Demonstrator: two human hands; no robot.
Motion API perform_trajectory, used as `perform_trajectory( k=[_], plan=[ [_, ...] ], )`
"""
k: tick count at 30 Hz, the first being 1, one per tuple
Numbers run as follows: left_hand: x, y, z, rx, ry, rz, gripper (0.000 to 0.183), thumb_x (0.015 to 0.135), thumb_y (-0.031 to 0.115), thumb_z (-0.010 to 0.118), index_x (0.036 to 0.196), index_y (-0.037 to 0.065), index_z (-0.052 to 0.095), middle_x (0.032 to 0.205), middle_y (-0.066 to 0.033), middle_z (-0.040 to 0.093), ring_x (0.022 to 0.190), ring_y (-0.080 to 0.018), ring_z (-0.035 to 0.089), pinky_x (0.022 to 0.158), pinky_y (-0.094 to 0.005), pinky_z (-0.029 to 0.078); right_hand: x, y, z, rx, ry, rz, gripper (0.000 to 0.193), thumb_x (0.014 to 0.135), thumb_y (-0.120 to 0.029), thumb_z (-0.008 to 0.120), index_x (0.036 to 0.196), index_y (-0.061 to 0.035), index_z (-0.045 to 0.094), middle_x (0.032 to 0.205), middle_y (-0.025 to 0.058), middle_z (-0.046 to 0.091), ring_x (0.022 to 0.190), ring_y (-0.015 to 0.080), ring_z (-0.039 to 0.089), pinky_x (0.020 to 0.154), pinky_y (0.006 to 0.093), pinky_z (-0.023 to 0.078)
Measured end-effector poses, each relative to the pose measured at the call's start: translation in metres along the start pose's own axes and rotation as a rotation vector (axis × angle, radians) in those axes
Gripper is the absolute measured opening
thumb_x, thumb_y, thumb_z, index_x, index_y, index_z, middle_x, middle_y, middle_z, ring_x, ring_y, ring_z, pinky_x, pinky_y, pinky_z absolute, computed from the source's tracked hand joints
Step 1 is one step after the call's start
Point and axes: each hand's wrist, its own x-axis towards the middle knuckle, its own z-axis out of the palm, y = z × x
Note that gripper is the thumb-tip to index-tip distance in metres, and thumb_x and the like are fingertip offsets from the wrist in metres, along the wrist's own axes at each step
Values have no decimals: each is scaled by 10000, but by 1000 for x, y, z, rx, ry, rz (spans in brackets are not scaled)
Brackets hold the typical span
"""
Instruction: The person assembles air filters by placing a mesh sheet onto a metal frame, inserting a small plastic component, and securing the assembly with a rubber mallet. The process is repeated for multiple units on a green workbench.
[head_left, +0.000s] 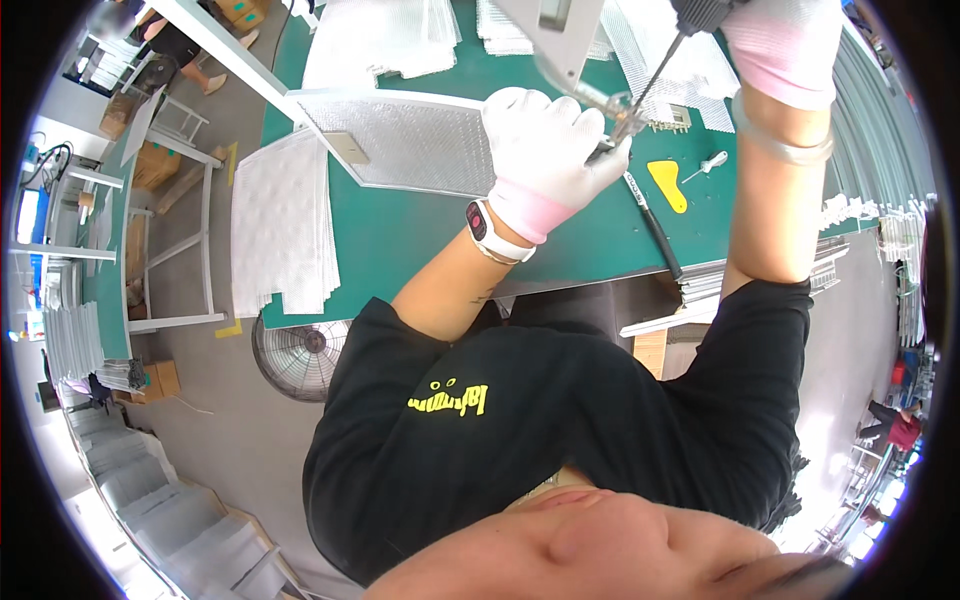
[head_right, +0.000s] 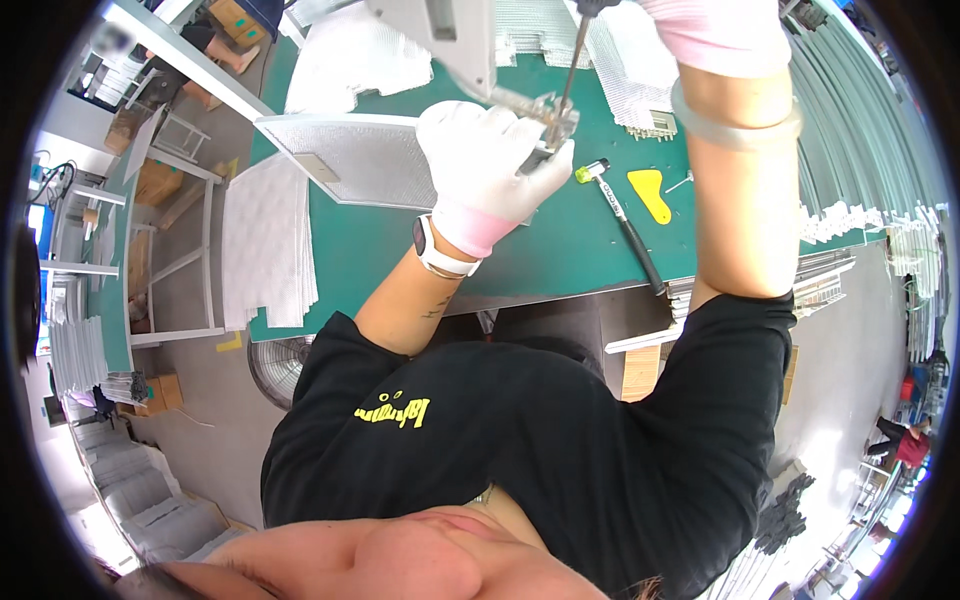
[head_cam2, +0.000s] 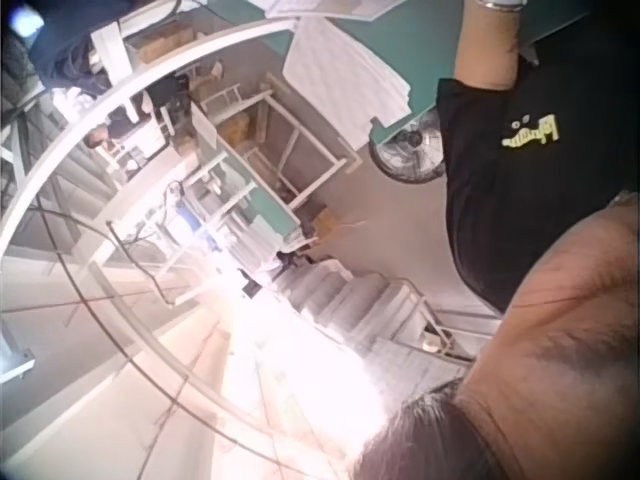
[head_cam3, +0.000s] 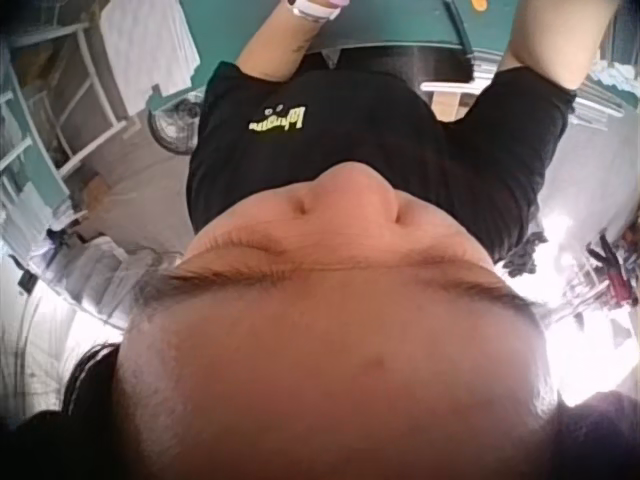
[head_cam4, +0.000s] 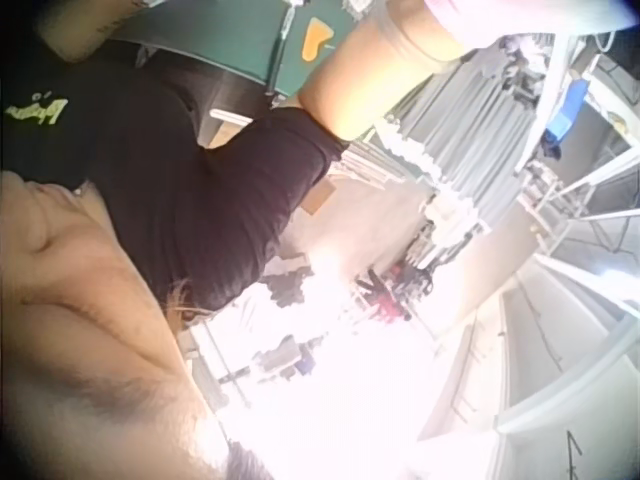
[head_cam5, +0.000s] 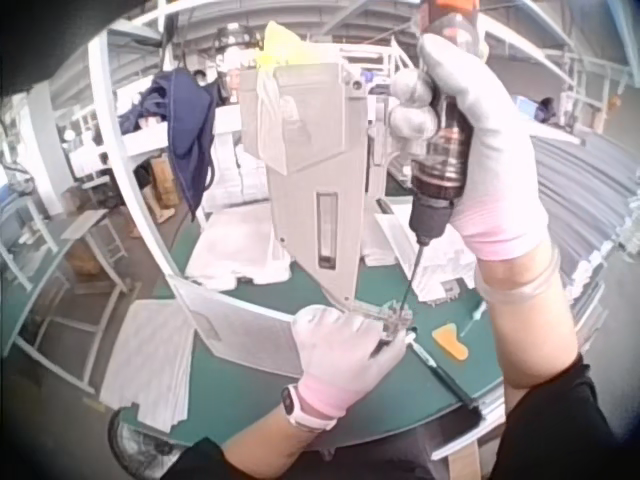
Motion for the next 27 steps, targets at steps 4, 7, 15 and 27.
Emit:
perform_trajectory(
  k=[4, 7, 15, 27],
  plan=[
    [0, 3, 0, -58, 26, 0, 173, 684, 284, 760, 697, 155, 646, 663, -6, 573, 647, -230, 551, 724, -416, 358, 2, 8, -15, -13, 33, 88, 149, 946, -256, 639, 966, -114, 596, 832, 27, 655, 634, 82, 547, 529, 199, 419],
    [3, 6, -8, -45, -83, -38, 130, 718, 276, 727, 728, 157, 676, 666, 3, 583, 618, -230, 549, 710, -415, 347, -1, -2, 8, 91, -10, 147, 154, 959, -258, 620, 988, -120, 557, 780, 12, 616, 620, 65, 521, 517, 173, 391],
    [-2, 15, -13, -178, -97, -69, 186, 647, 124, 746, 829, 137, 707, 628, 4, 560, 551, -185, 525, 602, -355, 400, 0, 22, 2, 346, -178, 146, 129, 975, -230, 587, 1009, -113, 546, 725, -11, 563, 485, 24, 422, 403, 147, 325],
    [-1, 9, -18, -242, -119, -73, 116, 713, 161, 733, 766, 77, 673, 682, -18, 551, 609, -217, 538, 586, -369, 416, -49, 66, -8, 313, -1, 76, 196, 991, -225, 568, 1107, -69, 592, 891, 13, 616, 636, 59, 511, 520, 203, 413]
  ],
)
